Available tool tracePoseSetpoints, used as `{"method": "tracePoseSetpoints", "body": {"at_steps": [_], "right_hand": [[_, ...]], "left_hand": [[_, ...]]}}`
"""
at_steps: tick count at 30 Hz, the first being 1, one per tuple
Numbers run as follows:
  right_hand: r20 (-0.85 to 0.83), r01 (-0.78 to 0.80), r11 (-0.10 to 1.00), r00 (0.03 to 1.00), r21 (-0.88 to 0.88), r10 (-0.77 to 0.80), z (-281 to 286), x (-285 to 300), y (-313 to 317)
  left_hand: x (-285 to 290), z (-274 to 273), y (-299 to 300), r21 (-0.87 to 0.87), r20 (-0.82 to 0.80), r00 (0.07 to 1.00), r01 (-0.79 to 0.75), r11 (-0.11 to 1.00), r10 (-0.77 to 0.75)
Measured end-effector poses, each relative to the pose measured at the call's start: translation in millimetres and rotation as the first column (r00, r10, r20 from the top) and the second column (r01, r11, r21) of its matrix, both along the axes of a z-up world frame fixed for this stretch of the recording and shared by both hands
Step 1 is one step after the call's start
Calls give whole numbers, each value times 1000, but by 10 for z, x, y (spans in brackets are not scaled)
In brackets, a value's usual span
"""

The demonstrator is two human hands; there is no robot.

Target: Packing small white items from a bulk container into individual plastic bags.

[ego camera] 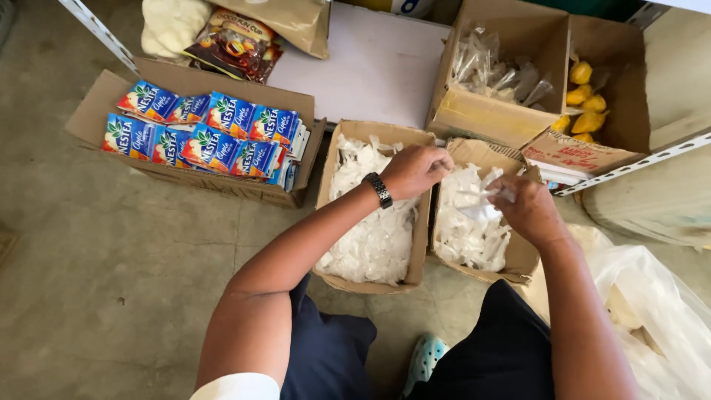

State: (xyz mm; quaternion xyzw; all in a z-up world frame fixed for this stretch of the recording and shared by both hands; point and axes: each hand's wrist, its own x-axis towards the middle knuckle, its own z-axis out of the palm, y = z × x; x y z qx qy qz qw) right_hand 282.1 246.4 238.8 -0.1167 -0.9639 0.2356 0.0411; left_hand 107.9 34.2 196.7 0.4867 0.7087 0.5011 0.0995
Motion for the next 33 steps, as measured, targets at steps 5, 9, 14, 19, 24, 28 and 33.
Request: {"method": "tracePoseSetpoints", "body": {"at_steps": [5,9,14,19,24,28,33], "right_hand": [[194,-54,991,981,120,29,-590,-3,378],[462,-36,994,883,-107,82,-867,-59,345],[415,-142,989,898,-34,143,-627,-168,109],[383,-227,974,901,16,204,-620,-318,-60],[446,-193,981,875,-29,186,-455,-403,-310],[431,-224,973,873,-62,228,-622,-426,-240],[432,-213,968,867,-130,249,-727,-442,-185]], "left_hand": [[-125,-375,54,-80,3,1000,8,997,-8],[-214,-608,10,-254,-6,998,-56,966,56],[-339,-965,-66,-335,-25,999,-44,941,38],[-421,-1424,-129,-479,-69,990,-138,867,119],[-457,-1888,-118,-519,-236,968,-203,830,89],[-308,-1905,-46,-618,-344,939,-242,748,20],[-165,-1736,140,-572,-369,928,-178,801,-58]]}}
